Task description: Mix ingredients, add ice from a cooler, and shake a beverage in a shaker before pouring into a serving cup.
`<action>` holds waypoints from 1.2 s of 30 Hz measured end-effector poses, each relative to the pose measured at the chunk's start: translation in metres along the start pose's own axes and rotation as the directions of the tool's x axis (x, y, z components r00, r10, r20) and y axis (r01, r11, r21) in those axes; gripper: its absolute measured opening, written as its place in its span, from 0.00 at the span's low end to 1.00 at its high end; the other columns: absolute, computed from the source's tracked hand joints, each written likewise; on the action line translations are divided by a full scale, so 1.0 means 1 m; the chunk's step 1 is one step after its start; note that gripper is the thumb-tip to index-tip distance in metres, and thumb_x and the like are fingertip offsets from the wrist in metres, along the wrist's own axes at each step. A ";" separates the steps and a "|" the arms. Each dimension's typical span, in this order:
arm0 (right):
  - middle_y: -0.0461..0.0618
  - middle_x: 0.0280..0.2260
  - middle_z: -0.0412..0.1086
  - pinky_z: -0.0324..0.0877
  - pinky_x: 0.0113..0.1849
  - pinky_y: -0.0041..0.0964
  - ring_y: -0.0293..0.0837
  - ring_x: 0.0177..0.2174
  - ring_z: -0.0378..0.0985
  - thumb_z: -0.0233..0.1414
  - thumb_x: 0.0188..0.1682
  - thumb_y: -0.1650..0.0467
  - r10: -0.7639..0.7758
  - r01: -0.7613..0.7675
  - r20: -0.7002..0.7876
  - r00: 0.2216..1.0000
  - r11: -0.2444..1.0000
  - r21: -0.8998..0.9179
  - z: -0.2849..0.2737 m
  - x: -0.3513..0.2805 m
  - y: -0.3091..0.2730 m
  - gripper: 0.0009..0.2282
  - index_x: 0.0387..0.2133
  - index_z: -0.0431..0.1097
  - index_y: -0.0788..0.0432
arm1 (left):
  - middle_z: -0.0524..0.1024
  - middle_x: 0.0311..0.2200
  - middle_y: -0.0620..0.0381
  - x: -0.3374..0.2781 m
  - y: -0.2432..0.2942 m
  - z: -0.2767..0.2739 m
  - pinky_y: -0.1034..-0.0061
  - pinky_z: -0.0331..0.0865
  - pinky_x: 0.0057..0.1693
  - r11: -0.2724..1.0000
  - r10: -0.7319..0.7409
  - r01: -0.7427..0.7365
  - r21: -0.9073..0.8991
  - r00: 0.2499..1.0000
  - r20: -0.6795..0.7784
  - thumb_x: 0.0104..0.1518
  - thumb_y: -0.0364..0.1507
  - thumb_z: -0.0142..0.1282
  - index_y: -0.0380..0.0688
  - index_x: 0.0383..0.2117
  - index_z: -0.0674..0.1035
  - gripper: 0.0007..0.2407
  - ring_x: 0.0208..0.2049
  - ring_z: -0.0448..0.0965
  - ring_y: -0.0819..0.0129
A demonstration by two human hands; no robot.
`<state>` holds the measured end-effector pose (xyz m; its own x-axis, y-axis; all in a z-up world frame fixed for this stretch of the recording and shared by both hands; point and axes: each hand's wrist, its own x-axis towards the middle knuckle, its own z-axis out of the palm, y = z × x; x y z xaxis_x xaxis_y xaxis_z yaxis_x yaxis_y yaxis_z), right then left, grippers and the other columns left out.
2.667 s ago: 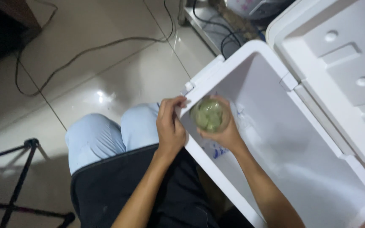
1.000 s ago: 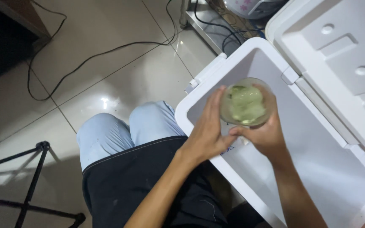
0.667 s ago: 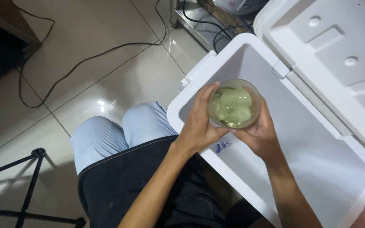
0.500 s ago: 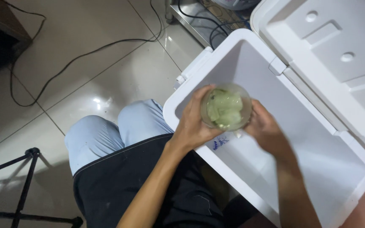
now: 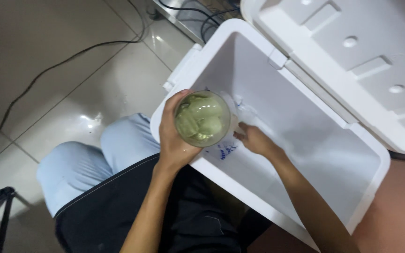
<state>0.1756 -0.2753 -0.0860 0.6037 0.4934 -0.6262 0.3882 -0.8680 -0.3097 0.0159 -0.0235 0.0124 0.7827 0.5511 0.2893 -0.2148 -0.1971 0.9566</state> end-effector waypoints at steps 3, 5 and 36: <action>0.64 0.45 0.75 0.70 0.48 0.49 0.57 0.45 0.79 0.51 0.54 0.64 -0.169 0.179 -0.083 0.982 0.975 0.130 -0.039 -0.025 -0.002 0.18 0.54 0.68 0.62 | 0.71 0.60 0.48 0.000 0.002 0.001 0.65 0.70 0.69 1.000 0.009 -0.009 0.026 1.000 -0.003 0.40 0.31 0.79 0.41 0.64 0.64 0.42 0.62 0.75 0.56; 0.55 0.39 0.78 0.73 0.43 0.47 0.56 0.36 0.80 0.50 0.53 0.62 0.006 0.003 -0.141 0.990 0.998 0.065 -0.075 -0.052 -0.013 0.15 0.50 0.73 0.53 | 0.70 0.61 0.47 0.001 0.002 0.000 0.65 0.70 0.69 0.999 0.003 -0.003 0.050 1.000 -0.002 0.38 0.31 0.80 0.41 0.64 0.63 0.43 0.62 0.75 0.56; 0.55 0.51 0.73 0.71 0.51 0.43 0.50 0.49 0.77 0.57 0.49 0.69 -0.060 0.133 -0.200 0.978 0.916 0.377 -0.005 0.035 -0.001 0.16 0.50 0.73 0.59 | 0.69 0.62 0.46 0.001 0.001 0.002 0.64 0.70 0.69 0.998 -0.015 0.016 0.064 1.000 -0.021 0.38 0.29 0.79 0.40 0.64 0.63 0.43 0.63 0.74 0.56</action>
<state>0.1997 -0.2567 -0.1039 0.7064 0.5457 -0.4508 0.1734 -0.7509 -0.6372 0.0180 -0.0245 0.0137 0.7731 0.5710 0.2760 -0.1646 -0.2396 0.9568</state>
